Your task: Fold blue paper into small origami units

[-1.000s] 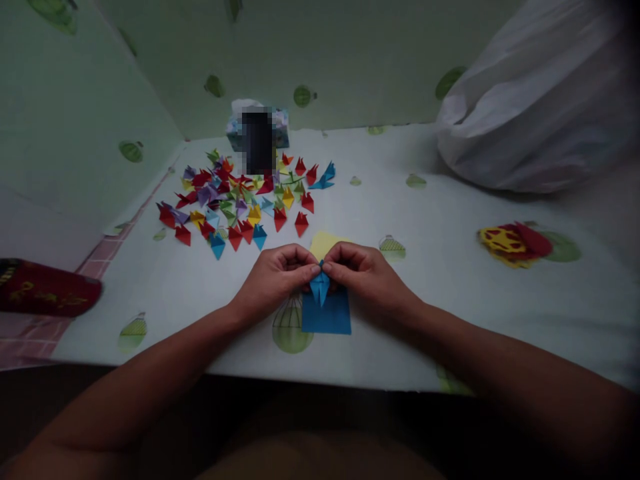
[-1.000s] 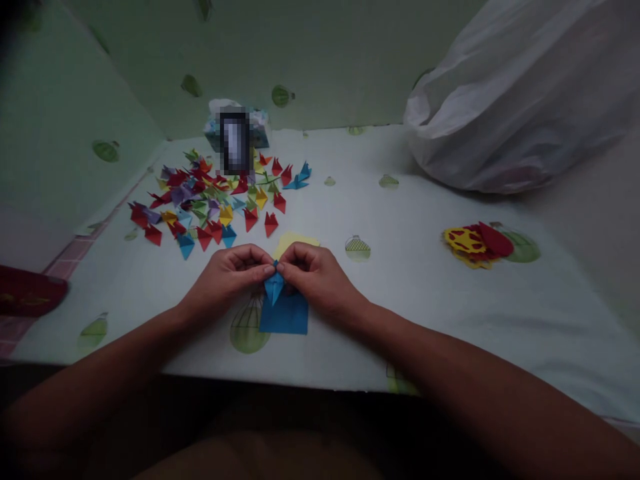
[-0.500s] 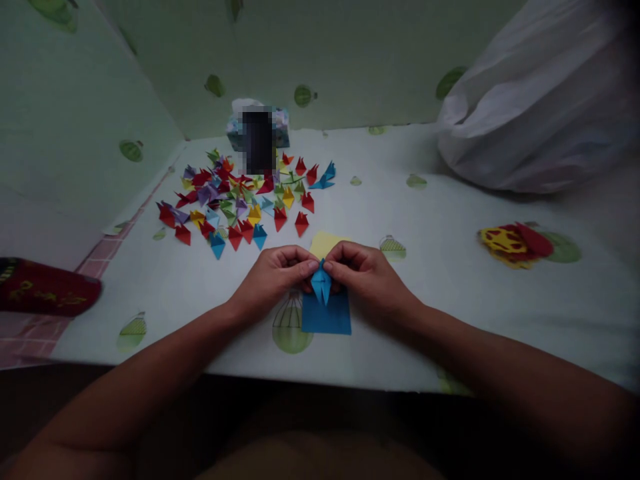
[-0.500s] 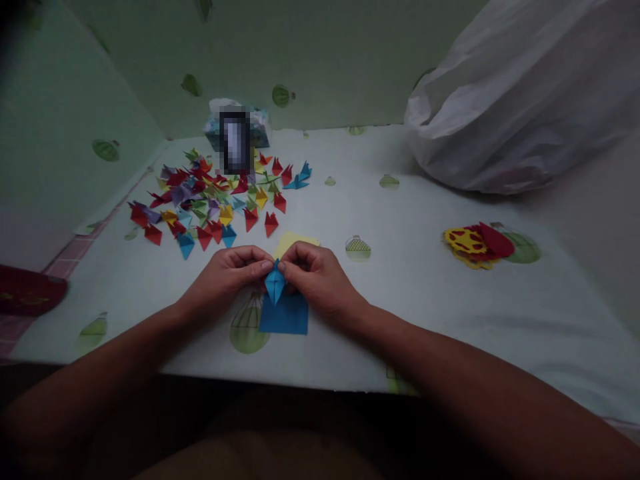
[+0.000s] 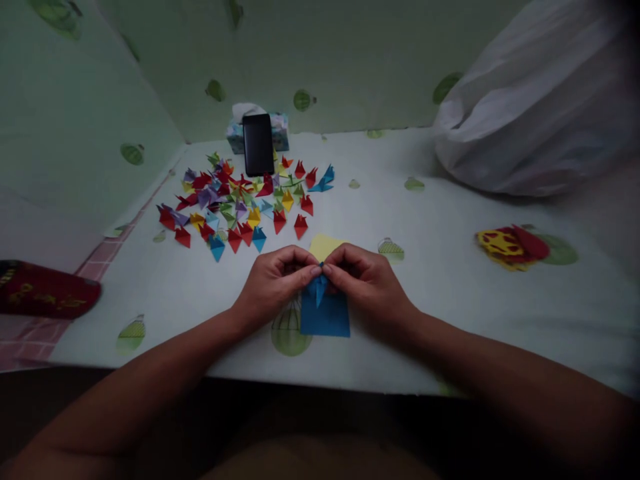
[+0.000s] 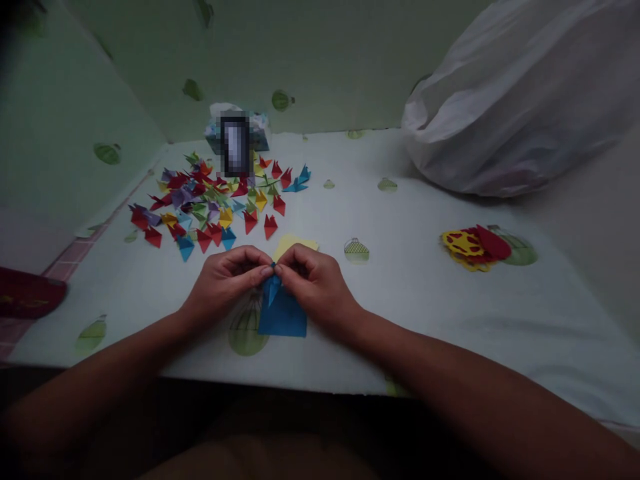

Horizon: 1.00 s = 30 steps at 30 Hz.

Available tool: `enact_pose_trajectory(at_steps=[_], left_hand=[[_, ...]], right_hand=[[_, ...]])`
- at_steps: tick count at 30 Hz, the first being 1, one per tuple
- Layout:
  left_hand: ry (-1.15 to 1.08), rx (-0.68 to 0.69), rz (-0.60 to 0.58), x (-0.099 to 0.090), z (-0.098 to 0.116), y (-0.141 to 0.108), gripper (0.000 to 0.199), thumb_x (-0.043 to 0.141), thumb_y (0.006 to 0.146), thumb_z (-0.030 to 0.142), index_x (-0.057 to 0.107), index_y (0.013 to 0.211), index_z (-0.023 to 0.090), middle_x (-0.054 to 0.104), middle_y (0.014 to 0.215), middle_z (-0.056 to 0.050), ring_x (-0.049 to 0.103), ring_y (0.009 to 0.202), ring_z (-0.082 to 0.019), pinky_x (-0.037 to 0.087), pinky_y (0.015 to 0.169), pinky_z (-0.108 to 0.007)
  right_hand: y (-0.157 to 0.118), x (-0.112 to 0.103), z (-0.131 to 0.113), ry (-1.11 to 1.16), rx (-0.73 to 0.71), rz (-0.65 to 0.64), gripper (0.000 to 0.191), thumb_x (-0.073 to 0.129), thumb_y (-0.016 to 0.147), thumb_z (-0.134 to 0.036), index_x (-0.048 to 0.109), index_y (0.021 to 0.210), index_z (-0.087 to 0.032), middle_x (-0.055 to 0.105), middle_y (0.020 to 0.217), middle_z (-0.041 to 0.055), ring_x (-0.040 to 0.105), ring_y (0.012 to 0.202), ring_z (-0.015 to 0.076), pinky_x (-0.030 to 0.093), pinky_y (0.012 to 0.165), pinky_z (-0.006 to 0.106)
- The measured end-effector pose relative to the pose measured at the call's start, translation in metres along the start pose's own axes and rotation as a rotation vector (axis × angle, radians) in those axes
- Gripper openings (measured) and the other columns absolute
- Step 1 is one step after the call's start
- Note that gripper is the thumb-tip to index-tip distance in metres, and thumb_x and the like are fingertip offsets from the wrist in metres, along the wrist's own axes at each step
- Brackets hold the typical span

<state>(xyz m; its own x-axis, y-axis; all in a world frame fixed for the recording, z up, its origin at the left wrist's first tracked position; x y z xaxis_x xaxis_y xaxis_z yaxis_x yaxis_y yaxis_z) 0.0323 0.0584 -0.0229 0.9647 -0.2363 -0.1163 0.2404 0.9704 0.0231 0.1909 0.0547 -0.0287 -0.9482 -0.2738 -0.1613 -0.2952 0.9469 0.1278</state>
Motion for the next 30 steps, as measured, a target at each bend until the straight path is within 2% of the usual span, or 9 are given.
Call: enact_pose_trajectory(at_steps=[5,11,19,25,30], left_hand=[[0.131,0.183,0.001,-0.002,0.010,-0.003,0.008,0.071,0.082,0.022,0.067,0.077,0.017,0.067,0.076,-0.002,0.060,0.070,-0.013,0.049,0.064,-0.025],[0.247,0.343,-0.002,-0.001,0.017,-0.006,0.006,0.068,0.086,0.019,0.067,0.081,0.018,0.067,0.082,-0.004,0.061,0.076,-0.015,0.049,0.067,-0.027],[0.391,0.644,0.008,-0.001,0.023,-0.007,0.005,0.068,0.086,0.012,0.067,0.083,0.016,0.066,0.086,-0.005,0.063,0.078,-0.014,0.051,0.067,-0.025],[0.464,0.713,0.029,-0.002,0.024,-0.008,0.006,0.068,0.086,0.011,0.068,0.086,0.016,0.066,0.091,-0.006,0.064,0.087,-0.016,0.054,0.074,-0.028],[0.517,0.754,0.027,-0.002,0.026,-0.008,0.006,0.068,0.086,0.010,0.067,0.087,0.016,0.065,0.094,-0.006,0.064,0.089,-0.016,0.055,0.076,-0.029]], right_hand=[[0.001,-0.002,-0.004,0.117,-0.005,-0.023,0.017,0.060,0.090,-0.030,0.060,0.078,-0.018,0.060,0.070,-0.0011,0.056,0.061,0.0119,0.046,0.063,0.029],[0.004,-0.002,-0.001,0.177,0.044,-0.050,0.023,0.070,0.083,-0.038,0.060,0.080,-0.017,0.059,0.071,-0.0008,0.056,0.063,0.0122,0.046,0.061,0.028],[0.006,-0.002,0.000,0.147,0.032,-0.075,0.022,0.069,0.082,-0.036,0.062,0.079,-0.016,0.059,0.070,-0.0003,0.056,0.062,0.0123,0.045,0.060,0.027],[0.006,-0.002,0.001,0.191,0.058,-0.158,0.020,0.065,0.088,-0.034,0.066,0.082,-0.015,0.062,0.070,-0.0001,0.057,0.062,0.0116,0.045,0.063,0.027],[0.005,-0.002,0.005,0.218,0.086,-0.174,0.023,0.066,0.089,-0.036,0.067,0.080,-0.015,0.065,0.065,-0.0002,0.058,0.065,0.0122,0.044,0.068,0.027]])
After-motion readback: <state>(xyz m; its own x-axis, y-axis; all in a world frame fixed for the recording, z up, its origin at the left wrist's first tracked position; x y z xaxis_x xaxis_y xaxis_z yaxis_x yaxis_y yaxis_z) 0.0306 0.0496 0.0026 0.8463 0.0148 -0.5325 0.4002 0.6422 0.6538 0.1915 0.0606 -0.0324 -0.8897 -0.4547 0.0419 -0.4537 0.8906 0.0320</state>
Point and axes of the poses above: each hand's wrist, its own y-axis towards the middle knuckle, its own x-axis out of the palm, z = x × y, the point moved 4 cm from there along y, towards the middle knuckle
